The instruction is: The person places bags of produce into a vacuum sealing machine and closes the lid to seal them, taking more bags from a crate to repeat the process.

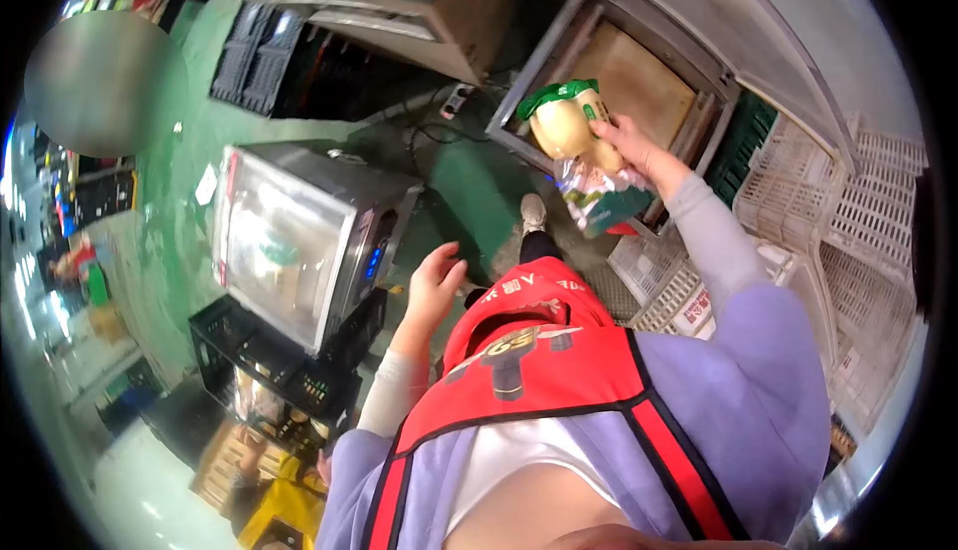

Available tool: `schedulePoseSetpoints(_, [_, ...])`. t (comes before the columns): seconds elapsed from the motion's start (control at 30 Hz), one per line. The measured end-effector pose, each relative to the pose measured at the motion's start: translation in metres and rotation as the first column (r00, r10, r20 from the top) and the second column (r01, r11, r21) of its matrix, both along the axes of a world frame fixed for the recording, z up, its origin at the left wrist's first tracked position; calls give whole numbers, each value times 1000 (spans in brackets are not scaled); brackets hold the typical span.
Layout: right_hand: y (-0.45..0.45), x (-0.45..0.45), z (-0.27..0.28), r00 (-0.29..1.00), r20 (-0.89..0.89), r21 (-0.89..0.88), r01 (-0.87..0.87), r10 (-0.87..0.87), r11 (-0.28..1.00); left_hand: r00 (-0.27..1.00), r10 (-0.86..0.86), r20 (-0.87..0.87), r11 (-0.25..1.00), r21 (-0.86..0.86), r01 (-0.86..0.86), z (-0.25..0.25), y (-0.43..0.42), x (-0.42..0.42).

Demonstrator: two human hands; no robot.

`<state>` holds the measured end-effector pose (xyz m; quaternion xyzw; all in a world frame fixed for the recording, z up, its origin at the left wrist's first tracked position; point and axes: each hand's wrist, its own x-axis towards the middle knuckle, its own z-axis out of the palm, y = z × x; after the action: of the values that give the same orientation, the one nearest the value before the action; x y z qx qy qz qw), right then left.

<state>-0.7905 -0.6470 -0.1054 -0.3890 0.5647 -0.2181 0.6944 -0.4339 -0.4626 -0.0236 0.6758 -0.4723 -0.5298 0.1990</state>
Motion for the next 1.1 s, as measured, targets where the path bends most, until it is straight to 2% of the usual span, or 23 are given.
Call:
schedulePoseSetpoints(0.03, [4,29,24,999,43,-93,-22,26,995,980,101,-172,995,8,-101,2,-1,-1])
schedulePoseSetpoints(0.1, [24,89,59,990,115,-255,-47,79,966,814,252,-524,968,116,-225,24,-3,-5])
schedulePoseSetpoints(0.13, [34,121,67,983,148,-328,-51,104,943,770,274,-576,962,178,-209,43,-2,-3])
schedulePoseSetpoints(0.17, [45,153,89,975,174,-369,-64,137,927,689,387,-613,922,260,-287,51,4,0])
schedulePoseSetpoints(0.2, [59,182,105,959,196,-393,-114,204,912,657,369,-657,929,246,-276,67,13,6])
schedulePoseSetpoints(0.23, [73,211,118,966,146,-467,-124,215,875,662,400,-635,916,256,-308,75,30,15])
schedulePoseSetpoints(0.27, [88,239,127,971,99,-536,-131,216,834,647,392,-654,907,155,-392,81,47,25])
schedulePoseSetpoints(0.33, [118,286,136,945,145,-530,-176,293,830,699,400,-592,881,38,-472,77,88,60])
schedulePoseSetpoints(0.37, [136,310,136,916,209,-543,-183,343,819,677,438,-592,845,15,-534,76,113,78])
schedulePoseSetpoints(0.43, [151,367,153,863,278,-503,-244,422,829,772,503,-388,823,-59,-566,93,135,120])
schedulePoseSetpoints(0.5, [186,417,168,760,492,-268,-331,424,905,729,583,-358,746,-119,-655,105,175,150])
schedulePoseSetpoints(0.57, [212,466,171,665,530,-239,-478,526,845,693,634,-343,639,-272,-719,110,212,176])
schedulePoseSetpoints(0.63, [243,504,165,534,566,-220,-636,628,740,596,720,-356,513,-304,-802,108,253,191])
schedulePoseSetpoints(0.73, [285,564,179,534,417,-251,-710,736,658,401,855,-330,293,-331,-897,104,294,228])
schedulePoseSetpoints(0.8, [307,600,189,429,387,-311,-773,816,553,199,808,-555,78,-235,-969,114,310,250])
schedulePoseSetpoints(0.83, [318,616,193,436,234,-343,-799,869,494,134,780,-611,13,-198,-980,119,317,258])
schedulePoseSetpoints(0.87, [332,627,186,408,227,-355,-811,884,465,76,738,-671,-54,-171,-984,114,327,256])
schedulePoseSetpoints(0.9, [343,648,181,346,151,-302,-876,926,377,109,751,-651,-34,-203,-979,109,339,264])
schedulePoseSetpoints(0.93, [354,668,175,273,77,-244,-927,959,284,-3,738,-675,-139,-148,-979,104,347,269])
schedulePoseSetpoints(1.0, [380,711,156,116,-48,-295,-951,992,97,-220,714,-664,-356,-75,-932,105,357,280])
schedulePoseSetpoints(1.03, [393,729,153,34,-143,-278,-960,989,-7,-240,708,-665,-374,-64,-925,103,367,283])
schedulePoseSetpoints(1.1, [417,759,144,-41,-245,-304,-946,969,-117,-472,734,-488,-500,83,-862,93,389,284])
